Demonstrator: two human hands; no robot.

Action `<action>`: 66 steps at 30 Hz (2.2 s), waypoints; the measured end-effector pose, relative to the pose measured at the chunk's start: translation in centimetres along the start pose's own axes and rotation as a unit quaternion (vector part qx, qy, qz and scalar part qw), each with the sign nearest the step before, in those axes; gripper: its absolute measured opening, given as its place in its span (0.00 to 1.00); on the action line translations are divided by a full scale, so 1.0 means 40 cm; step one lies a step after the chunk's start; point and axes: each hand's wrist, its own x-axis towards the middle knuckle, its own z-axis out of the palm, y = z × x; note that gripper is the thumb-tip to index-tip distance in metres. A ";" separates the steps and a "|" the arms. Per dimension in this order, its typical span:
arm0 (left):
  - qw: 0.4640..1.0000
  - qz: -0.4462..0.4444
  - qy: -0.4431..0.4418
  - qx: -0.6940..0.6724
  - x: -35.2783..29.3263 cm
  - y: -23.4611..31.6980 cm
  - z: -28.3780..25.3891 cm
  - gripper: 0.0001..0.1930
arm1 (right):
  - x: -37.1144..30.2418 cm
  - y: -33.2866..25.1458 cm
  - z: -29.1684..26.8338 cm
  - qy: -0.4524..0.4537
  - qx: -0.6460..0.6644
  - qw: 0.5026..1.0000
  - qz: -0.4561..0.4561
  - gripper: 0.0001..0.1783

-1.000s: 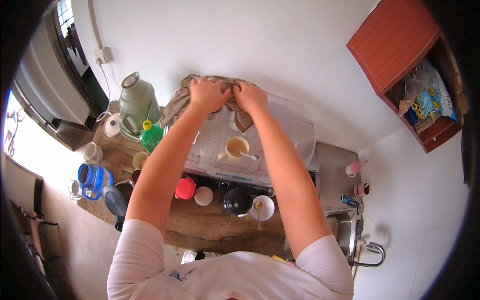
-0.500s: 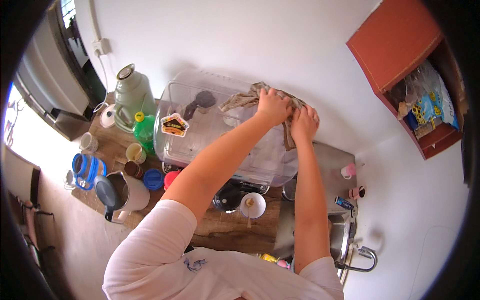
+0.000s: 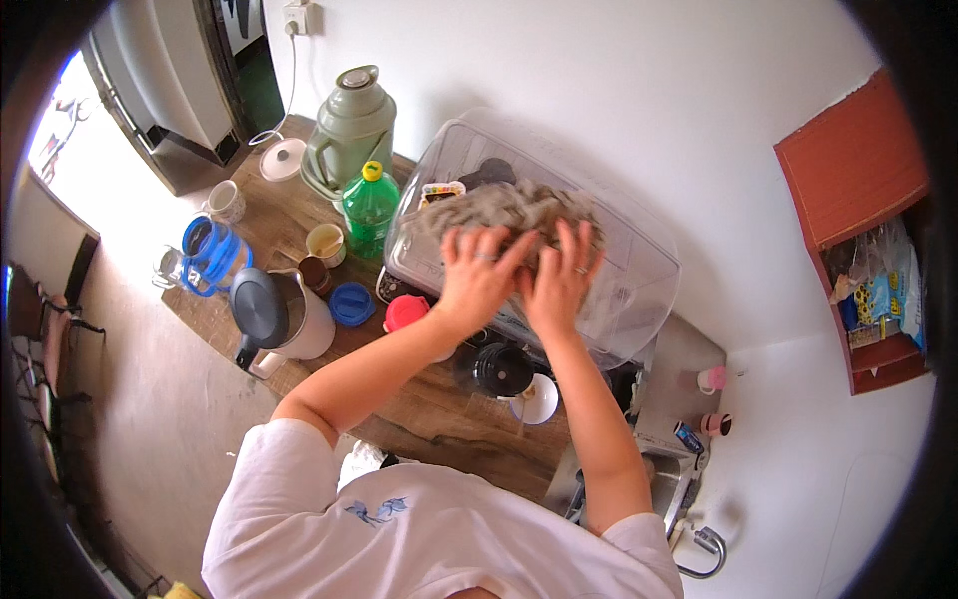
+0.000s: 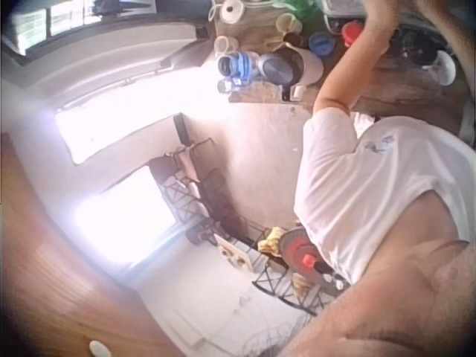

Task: The person wipes a kitchen sink and countertop with a cloth, then moves to a wooden table to wipe various items including a kettle, cups, and bottles. They rearrange items on the table while wiping and finish by wiping a round red table.

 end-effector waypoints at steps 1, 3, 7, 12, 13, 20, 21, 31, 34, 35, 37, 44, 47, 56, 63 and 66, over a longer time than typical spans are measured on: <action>0.999 -0.009 0.040 0.021 -0.021 -0.055 -0.015 0.31 | 0.025 -0.045 0.023 -0.013 0.025 0.999 -0.031 0.18; 0.997 -0.052 0.039 0.043 -0.047 -0.136 -0.041 0.34 | 0.061 -0.115 0.072 -0.010 0.042 0.997 -0.069 0.19; 0.993 -0.094 0.049 0.045 -0.070 -0.207 -0.056 0.30 | 0.103 -0.194 0.104 -0.046 0.080 0.989 -0.113 0.22; 0.998 -0.032 0.024 0.049 -0.044 -0.129 -0.016 0.29 | 0.038 -0.099 0.029 -0.084 0.079 0.991 -0.073 0.32; 0.999 -0.002 0.012 0.037 -0.032 -0.102 0.000 0.28 | 0.014 -0.064 0.002 -0.087 0.071 0.992 -0.053 0.33; 0.976 0.205 -0.026 -0.070 0.083 0.121 0.129 0.22 | -0.156 0.173 -0.186 -0.107 -0.012 0.991 0.075 0.45; 0.975 0.204 -0.059 -0.061 0.097 0.156 0.150 0.21 | -0.181 0.198 -0.208 -0.099 -0.017 0.990 0.095 0.44; 0.910 0.078 -0.279 -0.297 -0.114 0.599 0.155 0.20 | -0.586 0.290 -0.680 0.024 0.214 0.855 0.472 0.32; 0.835 0.049 -0.409 -0.364 -0.257 0.758 0.129 0.30 | -0.730 0.270 -0.904 0.080 0.306 0.806 0.500 0.32; 0.805 0.029 -0.448 -0.388 -0.304 0.808 0.132 0.32 | -0.770 0.273 -0.960 0.097 0.330 0.804 0.485 0.31; 0.757 -0.003 -0.468 -0.455 -0.433 0.893 0.195 0.36 | -0.826 0.260 -1.055 0.120 0.357 0.791 0.482 0.30; 0.312 -0.447 -0.687 -0.481 -0.665 1.218 0.102 0.64 | -1.065 0.246 -1.216 0.090 0.273 0.824 0.488 0.24; 0.004 -0.513 -0.686 -0.516 -0.737 1.297 0.172 0.66 | -1.134 0.219 -1.248 0.033 0.275 0.831 0.482 0.24; 0.069 -0.550 -0.668 -0.496 -0.845 1.418 0.271 0.19 | -1.290 0.216 -1.335 -0.183 0.312 0.792 0.492 0.26; 0.036 -0.395 -0.729 -0.558 -0.799 1.409 0.188 0.30 | -1.393 0.445 -1.267 0.116 0.473 0.643 0.591 0.22; 0.147 -0.341 -0.741 -0.559 -0.763 1.409 0.147 0.29 | -1.481 0.503 -1.117 0.116 0.500 0.580 0.632 0.22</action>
